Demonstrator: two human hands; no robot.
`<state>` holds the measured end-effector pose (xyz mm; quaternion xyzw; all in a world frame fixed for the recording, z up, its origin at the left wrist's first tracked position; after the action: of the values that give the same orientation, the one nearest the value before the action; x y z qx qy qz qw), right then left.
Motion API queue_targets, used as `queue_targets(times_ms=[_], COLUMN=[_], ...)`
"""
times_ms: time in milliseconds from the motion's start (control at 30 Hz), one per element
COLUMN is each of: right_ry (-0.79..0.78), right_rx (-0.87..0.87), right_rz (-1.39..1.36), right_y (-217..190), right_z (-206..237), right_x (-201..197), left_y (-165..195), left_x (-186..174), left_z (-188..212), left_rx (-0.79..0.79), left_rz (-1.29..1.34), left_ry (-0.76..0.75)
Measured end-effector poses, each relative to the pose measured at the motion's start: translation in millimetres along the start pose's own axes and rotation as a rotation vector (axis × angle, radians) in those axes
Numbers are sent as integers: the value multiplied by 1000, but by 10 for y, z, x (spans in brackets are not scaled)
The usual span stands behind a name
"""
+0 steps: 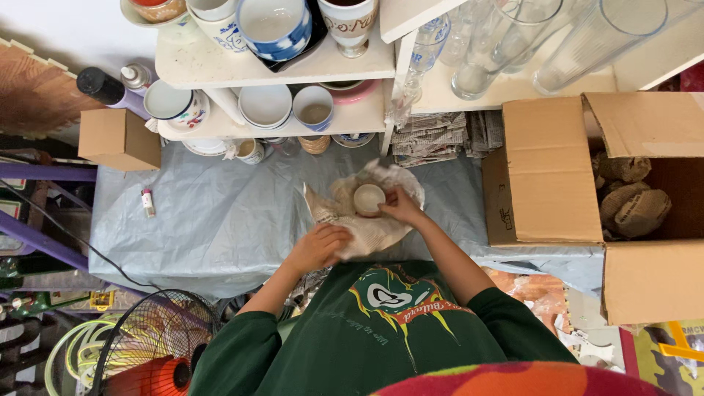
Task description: The person wraps ceramic bowls and cups in sheets of newspaper, crumpling paper around each piece, and places the wrapped pieces into a cardboard box. They reach into the box to reposition items and continue wrapping more pieces from a stack of newspaper on the table.
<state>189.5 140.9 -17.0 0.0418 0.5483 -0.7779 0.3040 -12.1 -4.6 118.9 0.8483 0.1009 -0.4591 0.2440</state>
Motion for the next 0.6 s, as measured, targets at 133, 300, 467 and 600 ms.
queue_targets(times_ms=[133, 300, 467, 600], right_ry=[-81, 150, 122, 2], right_rx=[72, -35, 78, -68], right_rz=[146, 194, 98, -80], right_y=[75, -54, 75, -56], right_z=[-58, -69, -1, 28], right_x=[185, 100, 260, 497], left_y=[-152, -522, -951, -1292], left_x=[439, 884, 1072, 1409], left_z=[264, 508, 510, 535], left_rx=[-169, -555, -941, -1171], left_rz=[261, 334, 564, 589], left_ry=[-298, -400, 30, 79])
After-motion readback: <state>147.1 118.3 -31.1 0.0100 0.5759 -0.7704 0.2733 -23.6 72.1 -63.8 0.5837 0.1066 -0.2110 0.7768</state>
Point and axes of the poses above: each hand's wrist, its own z-axis away from the middle knuckle, its own x-axis out of the palm, y = z × x, the point moved 9 cm from there along -z, towards the middle knuckle, and after that the axes turned 7 degrees about x, right-handed, at the moved point
